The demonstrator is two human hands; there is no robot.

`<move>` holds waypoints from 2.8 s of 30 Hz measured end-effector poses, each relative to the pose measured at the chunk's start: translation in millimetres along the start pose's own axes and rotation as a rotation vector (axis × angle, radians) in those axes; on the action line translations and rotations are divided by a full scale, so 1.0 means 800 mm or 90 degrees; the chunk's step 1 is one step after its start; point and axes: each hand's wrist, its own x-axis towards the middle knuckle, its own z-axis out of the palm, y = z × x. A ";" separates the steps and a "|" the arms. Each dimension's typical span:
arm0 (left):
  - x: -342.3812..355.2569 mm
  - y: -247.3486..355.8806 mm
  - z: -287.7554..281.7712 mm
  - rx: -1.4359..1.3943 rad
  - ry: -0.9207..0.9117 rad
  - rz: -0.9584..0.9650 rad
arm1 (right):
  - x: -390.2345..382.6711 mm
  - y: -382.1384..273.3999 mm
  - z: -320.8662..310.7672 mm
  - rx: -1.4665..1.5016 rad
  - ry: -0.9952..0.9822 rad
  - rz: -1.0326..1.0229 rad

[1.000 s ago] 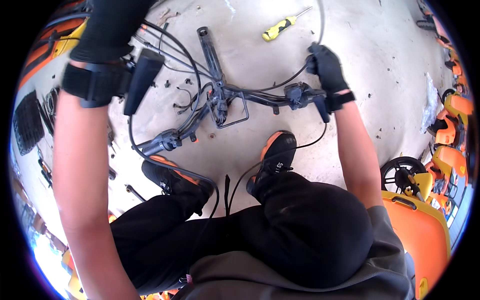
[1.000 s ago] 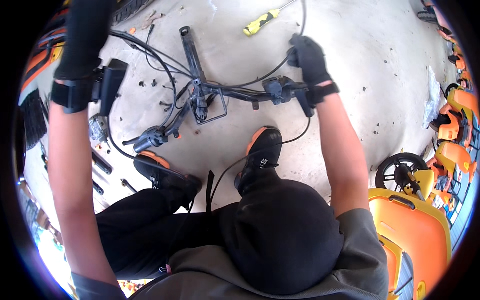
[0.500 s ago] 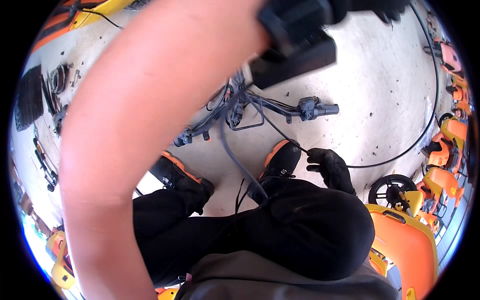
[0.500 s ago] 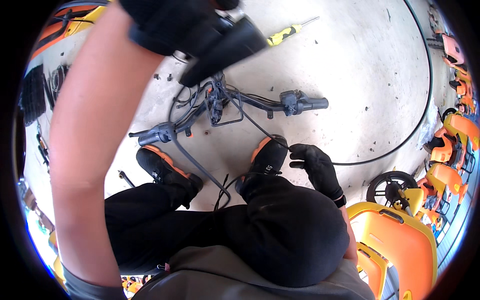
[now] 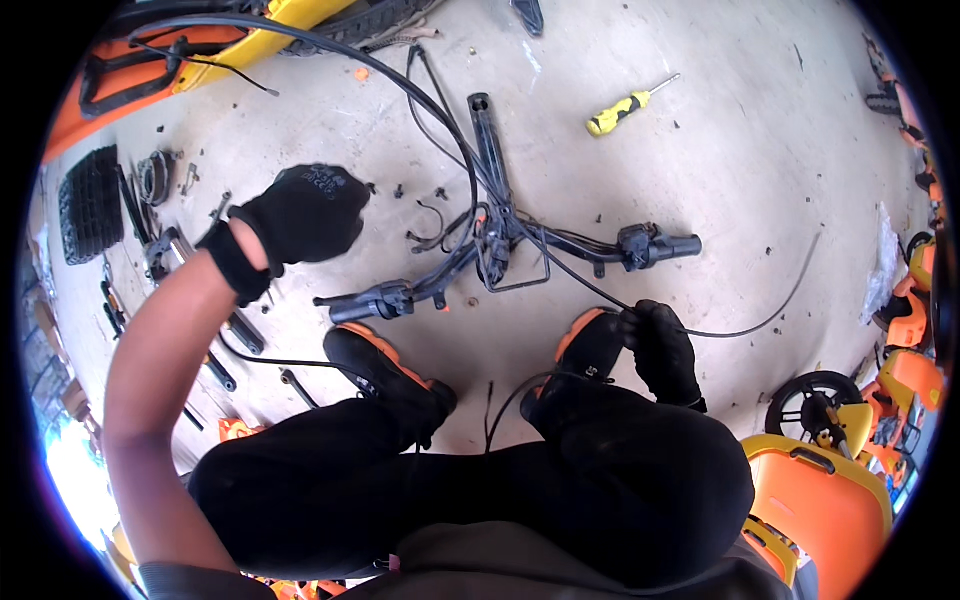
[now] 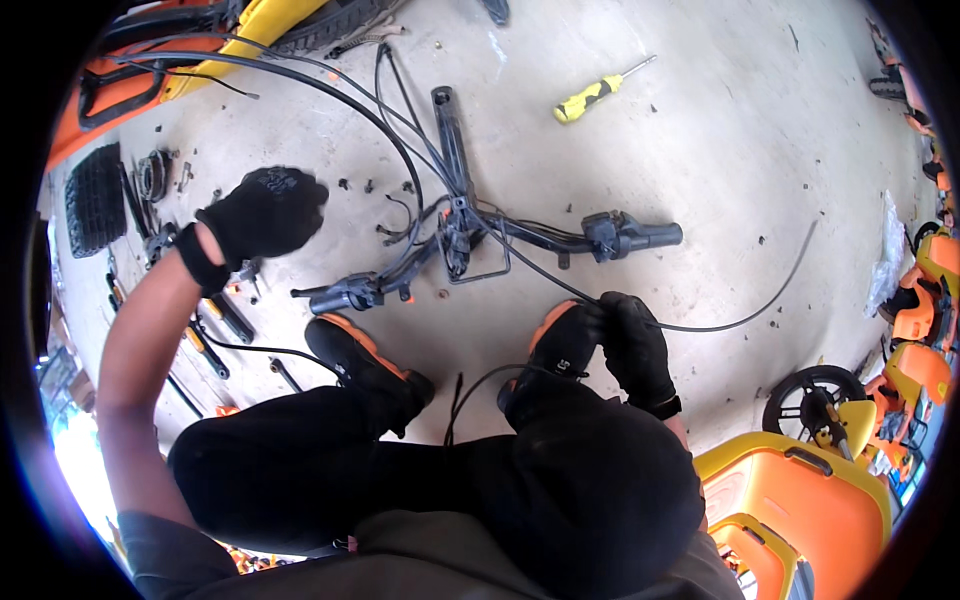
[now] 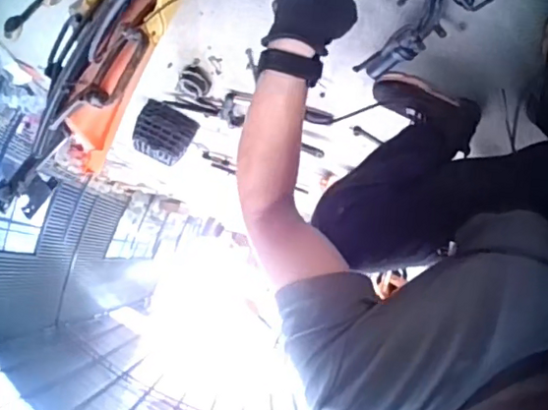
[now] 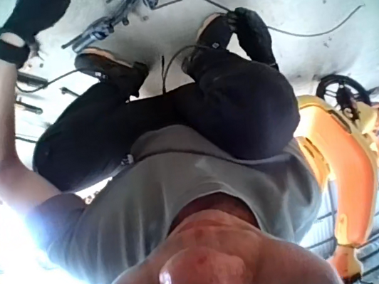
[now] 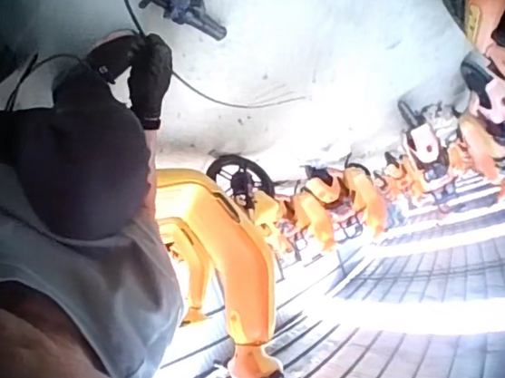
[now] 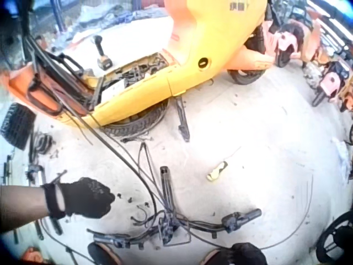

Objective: The person assembles components of a scooter frame by hand, handling a handlebar assembly, a throttle cable, and various plastic body panels.

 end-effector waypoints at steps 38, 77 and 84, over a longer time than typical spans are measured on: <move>0.100 -0.003 0.047 0.089 0.135 0.042 | 0.011 -0.068 -0.040 -0.352 -0.049 -0.057; -0.118 -0.196 0.054 0.088 0.309 -0.445 | -0.017 -0.063 -0.006 -0.618 -0.145 -0.141; -0.149 -0.259 0.014 0.117 0.425 -0.523 | 0.019 -0.018 0.098 -0.360 -0.168 0.006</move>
